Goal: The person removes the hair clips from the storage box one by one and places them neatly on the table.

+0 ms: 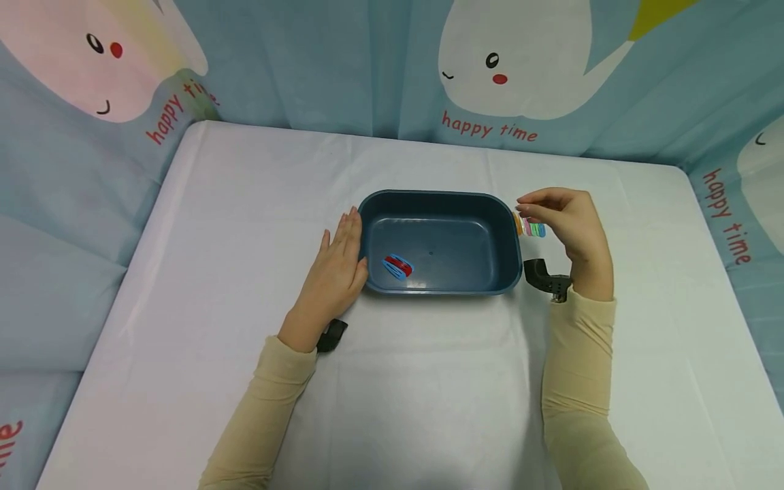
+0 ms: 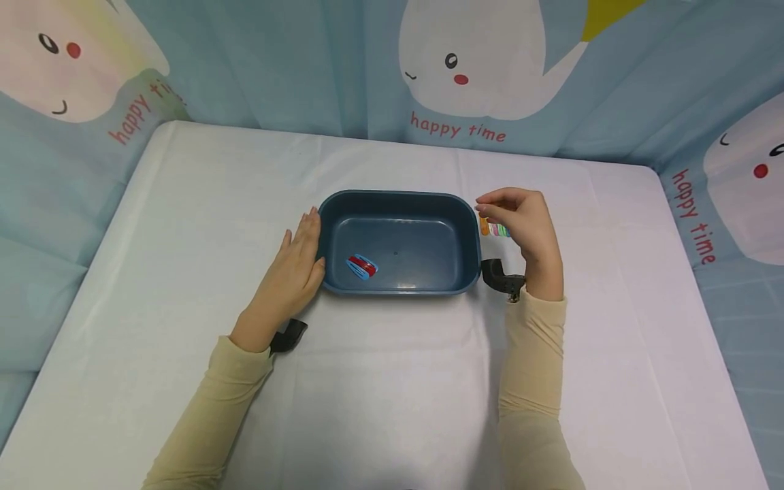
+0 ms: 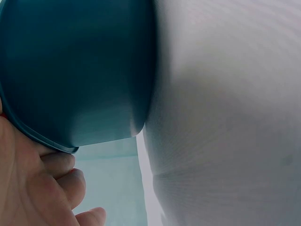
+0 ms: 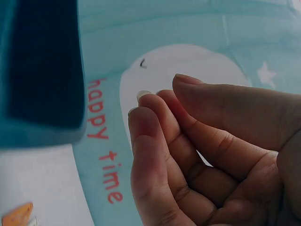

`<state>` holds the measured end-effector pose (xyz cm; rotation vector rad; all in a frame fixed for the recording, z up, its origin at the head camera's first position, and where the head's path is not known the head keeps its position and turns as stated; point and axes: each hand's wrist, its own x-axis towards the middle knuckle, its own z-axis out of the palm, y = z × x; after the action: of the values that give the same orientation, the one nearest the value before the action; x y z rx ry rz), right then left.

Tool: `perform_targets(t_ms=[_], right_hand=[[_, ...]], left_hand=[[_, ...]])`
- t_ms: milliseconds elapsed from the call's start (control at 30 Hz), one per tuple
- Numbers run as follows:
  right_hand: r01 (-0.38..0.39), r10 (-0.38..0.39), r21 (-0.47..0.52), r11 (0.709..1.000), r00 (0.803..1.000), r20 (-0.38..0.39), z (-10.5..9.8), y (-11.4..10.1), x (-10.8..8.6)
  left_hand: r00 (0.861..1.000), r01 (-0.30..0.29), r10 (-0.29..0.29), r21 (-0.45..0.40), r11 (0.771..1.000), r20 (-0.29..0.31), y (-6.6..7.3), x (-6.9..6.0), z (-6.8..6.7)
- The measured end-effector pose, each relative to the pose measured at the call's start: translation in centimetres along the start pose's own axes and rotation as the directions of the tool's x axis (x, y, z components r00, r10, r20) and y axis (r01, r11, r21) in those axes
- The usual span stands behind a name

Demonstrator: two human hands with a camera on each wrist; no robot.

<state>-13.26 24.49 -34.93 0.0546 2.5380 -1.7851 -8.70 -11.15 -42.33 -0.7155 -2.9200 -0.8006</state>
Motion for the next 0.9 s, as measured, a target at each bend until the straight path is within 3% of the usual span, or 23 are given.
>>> perform_targets(t_ms=[267,500,767,900], right_hand=[[0.026,-0.02,-0.099,0.995,0.998,0.064,1.3,-0.9,0.1],[0.012,0.011,-0.151,0.988,0.989,0.149,2.8,-1.2,-0.1],[0.088,-0.013,-0.263,0.961,0.961,0.276,5.3,-1.7,0.3],[0.141,-0.044,-0.267,0.953,0.94,0.339,6.7,-2.0,0.7]], left_hand=[[1.0,-0.006,0.006,0.006,1.0,-0.011,0.0,0.1,0.1],[1.0,-0.004,0.004,0.006,1.0,0.001,0.0,0.2,0.2],[1.0,-0.003,0.003,0.01,1.0,0.0,0.1,0.0,0.0],[1.0,-0.001,0.001,0.01,1.0,0.001,0.0,-0.1,0.0]])
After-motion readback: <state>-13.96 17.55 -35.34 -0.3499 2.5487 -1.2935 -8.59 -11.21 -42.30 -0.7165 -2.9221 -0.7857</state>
